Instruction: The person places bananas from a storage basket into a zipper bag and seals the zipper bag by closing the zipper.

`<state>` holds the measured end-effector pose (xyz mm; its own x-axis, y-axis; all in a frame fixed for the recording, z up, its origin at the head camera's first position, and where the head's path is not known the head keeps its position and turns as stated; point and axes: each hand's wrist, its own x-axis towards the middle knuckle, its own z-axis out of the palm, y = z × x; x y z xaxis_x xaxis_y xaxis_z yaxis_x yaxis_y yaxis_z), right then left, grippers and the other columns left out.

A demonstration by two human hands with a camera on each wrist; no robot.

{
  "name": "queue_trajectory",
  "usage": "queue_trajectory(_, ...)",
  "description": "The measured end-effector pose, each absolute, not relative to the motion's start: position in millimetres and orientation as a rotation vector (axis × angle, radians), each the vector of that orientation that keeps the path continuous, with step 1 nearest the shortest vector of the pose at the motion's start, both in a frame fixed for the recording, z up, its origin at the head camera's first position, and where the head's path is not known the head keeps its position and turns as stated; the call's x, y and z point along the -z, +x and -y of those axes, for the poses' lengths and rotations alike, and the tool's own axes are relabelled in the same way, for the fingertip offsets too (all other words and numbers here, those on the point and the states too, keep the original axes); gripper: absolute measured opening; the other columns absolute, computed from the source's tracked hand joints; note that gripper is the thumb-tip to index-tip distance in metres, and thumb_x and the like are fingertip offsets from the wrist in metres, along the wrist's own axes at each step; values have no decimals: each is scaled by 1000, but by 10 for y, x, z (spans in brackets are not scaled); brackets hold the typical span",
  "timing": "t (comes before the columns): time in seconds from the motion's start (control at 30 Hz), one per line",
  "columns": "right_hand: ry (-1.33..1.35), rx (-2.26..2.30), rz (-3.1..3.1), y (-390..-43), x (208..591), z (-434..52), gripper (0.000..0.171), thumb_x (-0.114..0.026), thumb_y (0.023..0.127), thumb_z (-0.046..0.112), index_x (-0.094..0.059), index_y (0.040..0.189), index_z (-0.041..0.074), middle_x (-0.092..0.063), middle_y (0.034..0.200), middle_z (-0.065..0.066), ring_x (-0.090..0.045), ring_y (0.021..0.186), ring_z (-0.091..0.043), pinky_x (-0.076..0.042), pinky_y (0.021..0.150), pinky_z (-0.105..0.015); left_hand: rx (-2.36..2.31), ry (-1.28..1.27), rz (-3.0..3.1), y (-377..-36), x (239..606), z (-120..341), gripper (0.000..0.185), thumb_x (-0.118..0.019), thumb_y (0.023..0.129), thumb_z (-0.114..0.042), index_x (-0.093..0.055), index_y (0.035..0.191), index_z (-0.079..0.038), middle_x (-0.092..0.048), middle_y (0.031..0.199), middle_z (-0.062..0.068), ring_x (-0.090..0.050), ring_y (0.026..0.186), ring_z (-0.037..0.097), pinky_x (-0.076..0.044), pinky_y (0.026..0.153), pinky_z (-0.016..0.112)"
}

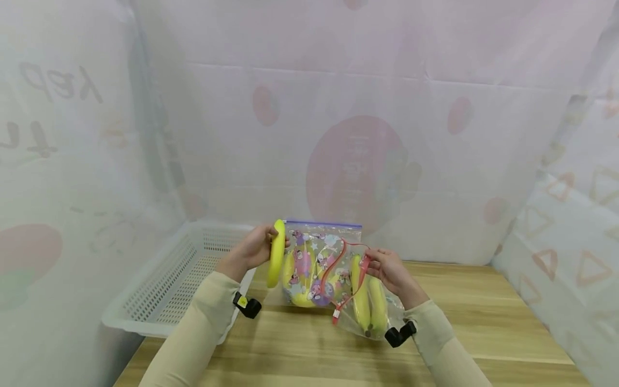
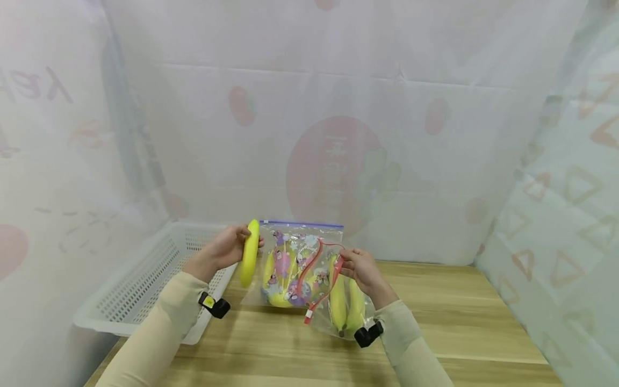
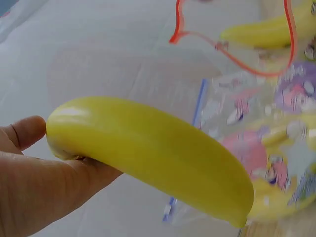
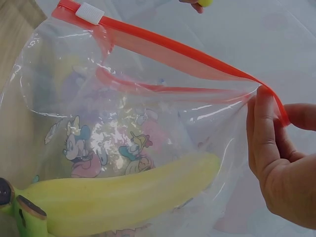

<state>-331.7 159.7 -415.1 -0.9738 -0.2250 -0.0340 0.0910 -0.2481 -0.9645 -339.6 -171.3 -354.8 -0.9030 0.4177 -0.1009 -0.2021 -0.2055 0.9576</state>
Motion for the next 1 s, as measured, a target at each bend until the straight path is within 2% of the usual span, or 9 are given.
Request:
queue_trajectory(0.2,-167,2316,-1798,-3296,4134,-1588,14,-48,99,10,-57,91,2,-60,82,-6,-62,71,-13,-55,67,-26,-2219,296,-1617,-3318,3603,1420,59,-31,92,-8,-5,144,1,-42,112,17,-49,96,23,-41,91,39)
queue_trajectory(0.3,-190,2295,-1805,-3299,4116,-1581,14,-49,99,12,-57,93,2,-60,81,-6,-62,71,-13,-55,68,-28,-2279,321,-1561,-3286,3651,1294,58,-31,94,-6,-3,144,-3,-42,112,16,-51,96,22,-41,92,39)
queue_trajectory(0.6,-150,2227,-1875,-3294,4086,-1652,18,-47,100,15,-56,94,0,-57,79,-6,-61,67,-14,-56,65,-29,-2570,258,-1369,-3277,3912,949,31,-37,96,-4,-23,123,-11,-48,108,13,-54,93,22,-43,80,35)
queue_trajectory(0.77,-175,2226,-1870,-3274,4102,-1691,21,-43,101,13,-52,97,-5,-57,78,-6,-61,67,-14,-56,65,-29,-2732,189,-1264,-3258,3981,747,36,-40,95,-2,-20,123,-10,-41,113,15,-51,95,24,-43,81,35)
queue_trajectory(1.0,-210,2257,-1841,-3267,4137,-1708,20,-43,101,12,-55,87,3,-57,78,-5,-61,67,-13,-56,65,-29,-2881,112,-1168,-3204,4125,512,38,-44,96,0,-14,116,-10,-38,113,17,-52,94,24,-42,87,43)
